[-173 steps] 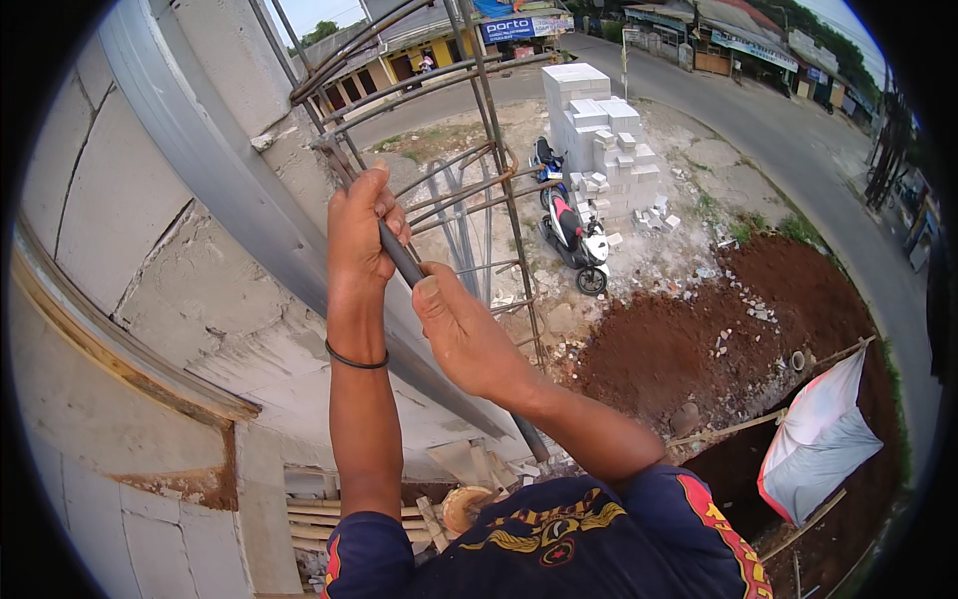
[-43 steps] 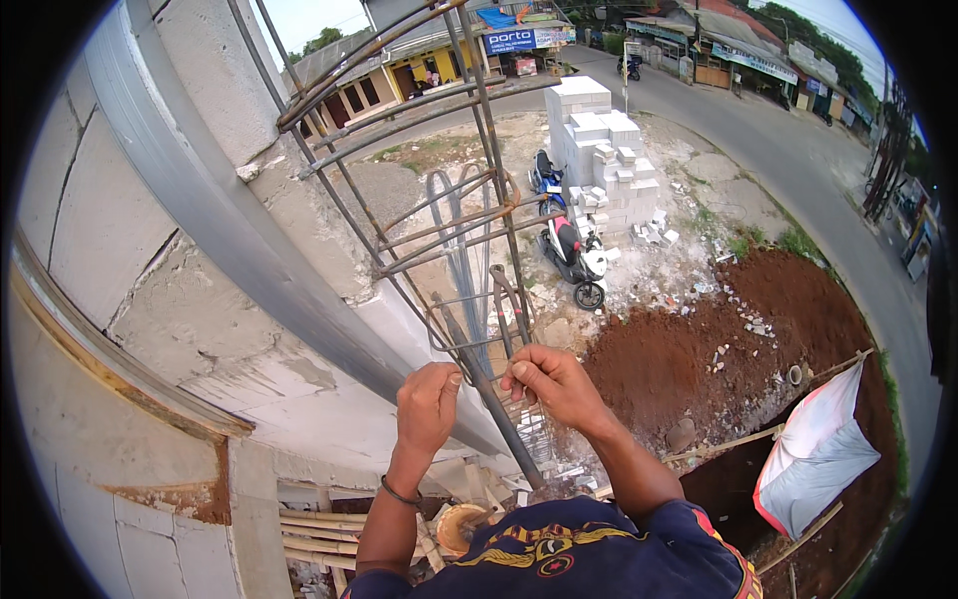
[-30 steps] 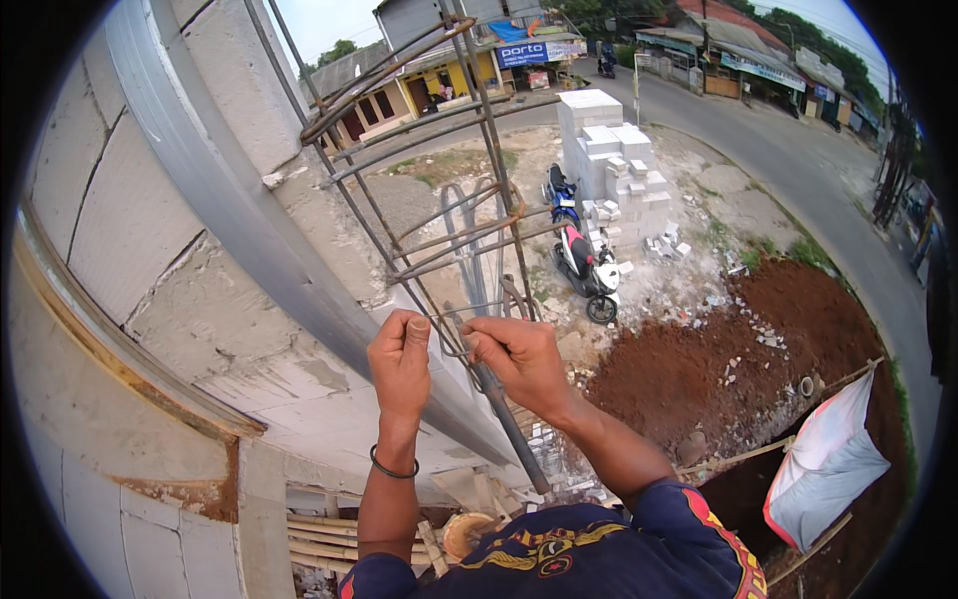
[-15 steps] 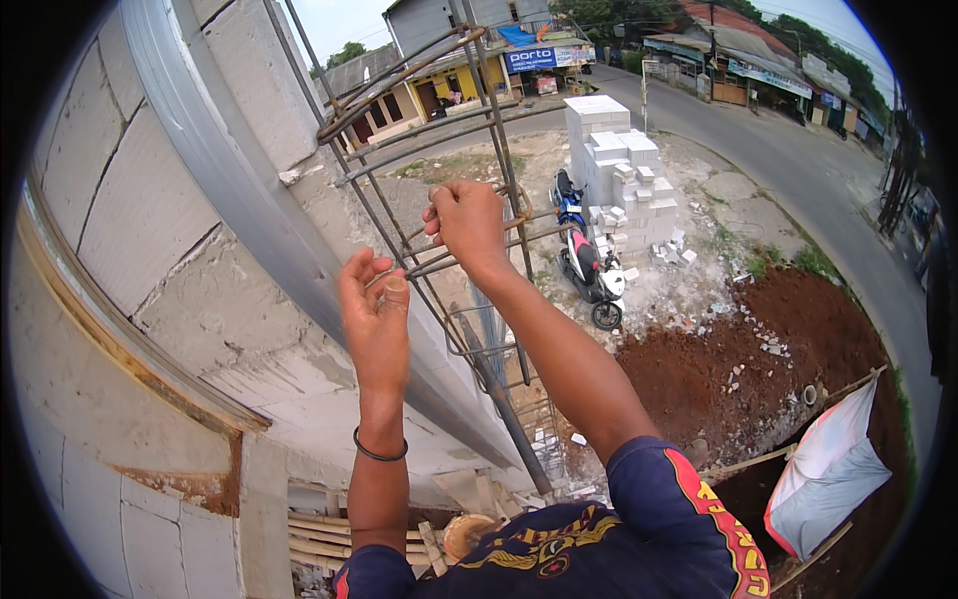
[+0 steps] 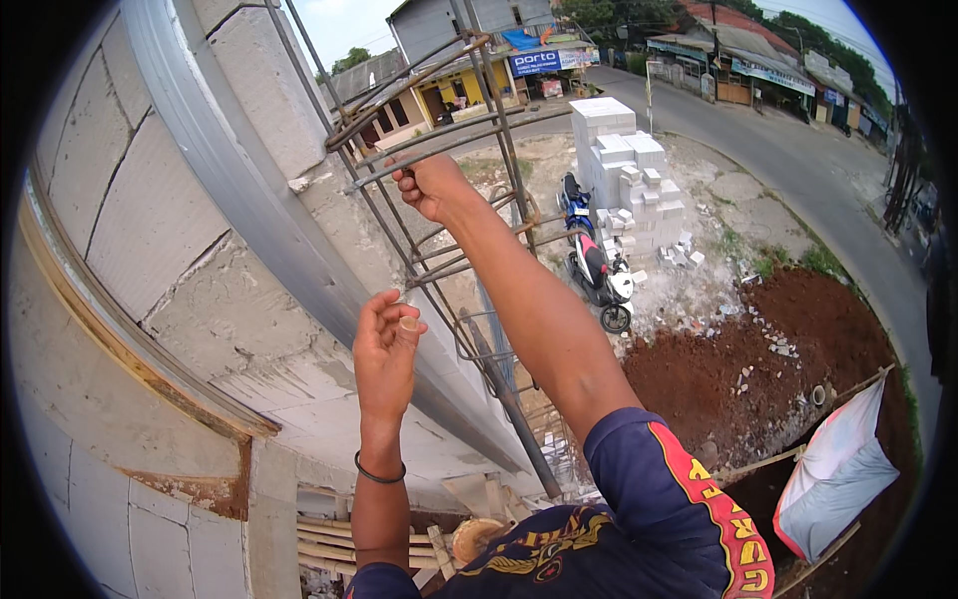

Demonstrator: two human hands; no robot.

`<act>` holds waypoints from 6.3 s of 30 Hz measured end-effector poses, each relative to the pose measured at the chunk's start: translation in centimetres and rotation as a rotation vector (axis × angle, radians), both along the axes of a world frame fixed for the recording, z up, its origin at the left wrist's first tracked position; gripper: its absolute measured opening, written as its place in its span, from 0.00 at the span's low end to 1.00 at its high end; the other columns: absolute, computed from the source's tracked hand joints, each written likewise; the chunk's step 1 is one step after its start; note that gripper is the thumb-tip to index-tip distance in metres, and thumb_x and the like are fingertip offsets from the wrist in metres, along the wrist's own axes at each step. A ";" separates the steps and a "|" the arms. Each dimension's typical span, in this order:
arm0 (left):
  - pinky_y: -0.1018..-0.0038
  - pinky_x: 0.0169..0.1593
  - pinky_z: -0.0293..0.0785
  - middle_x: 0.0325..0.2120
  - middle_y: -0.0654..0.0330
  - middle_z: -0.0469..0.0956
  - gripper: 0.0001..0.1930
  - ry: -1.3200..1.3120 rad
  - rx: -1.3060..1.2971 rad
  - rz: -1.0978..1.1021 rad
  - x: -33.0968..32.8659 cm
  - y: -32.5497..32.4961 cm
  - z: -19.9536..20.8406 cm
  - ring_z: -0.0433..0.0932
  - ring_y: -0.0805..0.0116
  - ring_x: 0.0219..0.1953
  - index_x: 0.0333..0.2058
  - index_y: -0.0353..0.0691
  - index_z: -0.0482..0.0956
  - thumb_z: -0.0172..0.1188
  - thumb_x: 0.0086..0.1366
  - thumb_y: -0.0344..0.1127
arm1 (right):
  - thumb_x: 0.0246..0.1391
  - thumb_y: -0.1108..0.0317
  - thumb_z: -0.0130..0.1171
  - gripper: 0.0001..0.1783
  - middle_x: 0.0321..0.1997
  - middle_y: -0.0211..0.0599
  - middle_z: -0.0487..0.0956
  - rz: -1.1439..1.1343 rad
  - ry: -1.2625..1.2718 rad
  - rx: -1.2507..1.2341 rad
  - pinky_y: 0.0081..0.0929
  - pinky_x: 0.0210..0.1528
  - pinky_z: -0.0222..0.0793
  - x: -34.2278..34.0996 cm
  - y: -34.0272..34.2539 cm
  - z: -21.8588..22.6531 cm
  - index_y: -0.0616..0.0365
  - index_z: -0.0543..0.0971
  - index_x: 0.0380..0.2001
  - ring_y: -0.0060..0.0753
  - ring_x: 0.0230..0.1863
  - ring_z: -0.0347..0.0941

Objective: The person assembles a metal scaffolding frame on a construction site. They lift and position metal bars, then secure them using a hammer and wire ties. The person repeatedly hammers and ties the bars to stabilize the structure.

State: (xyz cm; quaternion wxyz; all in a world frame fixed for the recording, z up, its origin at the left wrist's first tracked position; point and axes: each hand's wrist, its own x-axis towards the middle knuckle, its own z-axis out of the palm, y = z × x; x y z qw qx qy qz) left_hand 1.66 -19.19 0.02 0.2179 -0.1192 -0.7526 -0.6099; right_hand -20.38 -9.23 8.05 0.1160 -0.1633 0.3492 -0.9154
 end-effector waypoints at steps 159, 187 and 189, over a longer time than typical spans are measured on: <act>0.57 0.51 0.72 0.26 0.60 0.75 0.16 -0.055 0.930 -0.696 -11.4 5.8 3.2 0.80 0.61 0.41 0.36 0.38 0.69 0.48 0.71 0.47 | 0.69 0.53 0.38 0.23 0.22 0.36 0.76 0.049 -0.077 0.139 0.15 0.19 0.62 16.6 8.6 -8.9 0.65 0.71 0.44 0.22 0.16 0.68; 0.73 0.33 0.72 0.22 0.63 0.72 0.17 -0.115 0.981 -0.576 -11.7 6.0 3.6 0.73 0.70 0.25 0.36 0.40 0.69 0.50 0.71 0.50 | 0.68 0.53 0.42 0.23 0.26 0.41 0.74 -0.296 0.179 0.462 0.25 0.19 0.63 17.5 7.5 -10.5 0.67 0.68 0.46 0.26 0.17 0.67; 0.72 0.29 0.70 0.21 0.65 0.68 0.14 -0.140 1.037 -0.748 -12.3 5.7 3.7 0.70 0.71 0.22 0.36 0.41 0.69 0.49 0.72 0.47 | 0.69 0.52 0.41 0.23 0.26 0.41 0.75 -0.209 0.071 0.360 0.23 0.18 0.62 17.4 7.5 -10.8 0.67 0.68 0.45 0.25 0.17 0.68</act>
